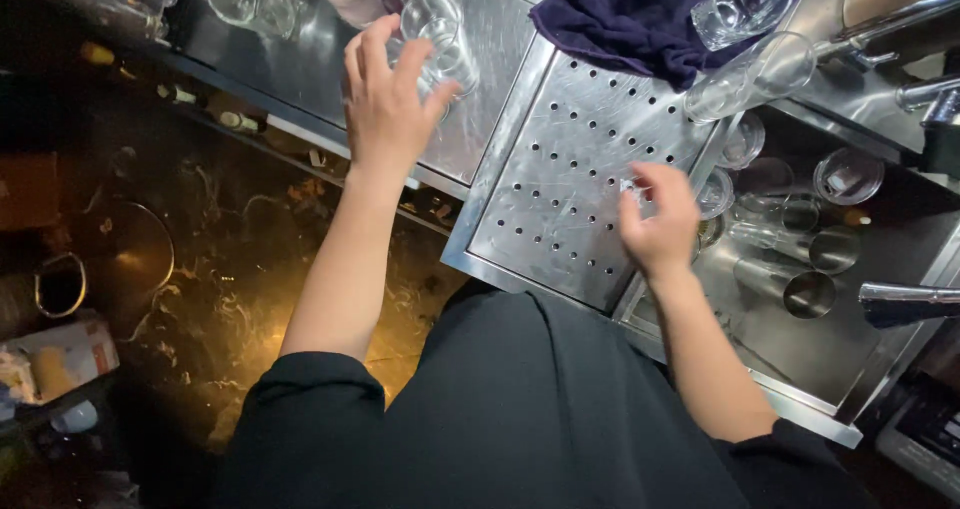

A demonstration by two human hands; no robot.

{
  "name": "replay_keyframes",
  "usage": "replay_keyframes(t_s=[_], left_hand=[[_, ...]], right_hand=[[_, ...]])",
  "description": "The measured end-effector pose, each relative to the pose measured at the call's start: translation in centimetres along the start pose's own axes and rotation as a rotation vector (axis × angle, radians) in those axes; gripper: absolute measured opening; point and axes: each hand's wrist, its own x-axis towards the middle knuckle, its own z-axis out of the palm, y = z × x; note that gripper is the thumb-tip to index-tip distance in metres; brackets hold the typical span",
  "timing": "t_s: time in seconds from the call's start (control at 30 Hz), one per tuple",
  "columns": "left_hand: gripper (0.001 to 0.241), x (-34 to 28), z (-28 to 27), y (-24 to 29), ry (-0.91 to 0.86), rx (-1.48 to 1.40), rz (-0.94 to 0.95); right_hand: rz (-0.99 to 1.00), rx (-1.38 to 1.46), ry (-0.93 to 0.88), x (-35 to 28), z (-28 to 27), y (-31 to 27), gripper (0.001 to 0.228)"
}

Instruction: Washing and organizing various glasses and shot glass trays in a bar sink area

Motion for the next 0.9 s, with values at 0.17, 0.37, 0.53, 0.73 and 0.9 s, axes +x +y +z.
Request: replay_keyframes(t_s=[0.17,0.37,0.53,0.73,0.9], left_hand=[[0.030,0.7,1.0,-0.4,0.294,0.065,0.185],[0.035,-1.3,1.2,2.0,0.291,0.152,0.380],[0.035,-3.6,-2.8,11.8,0.229,-0.048,0.436],[0.017,-6.9,0.2,21.9,0.162,-0.403,0.483],[0.017,-9.2,2.8,29.2,0.059,-0.556,0.537]], right_hand=[[0.044,0.075,-0.214,-2.9,2.4,-0.6,0.028],[0.206,0.326,-0.156,-4.6,4.9,0.6,0.029],[0.590,0.931,-0.108,-7.4,8.2,3.1,0.052],[0.852,1.734,0.565,-2.5,-1.2,-7.3,0.048],[0.764,2.067,0.872,-7.1,-4.4,-3.2,0.061]])
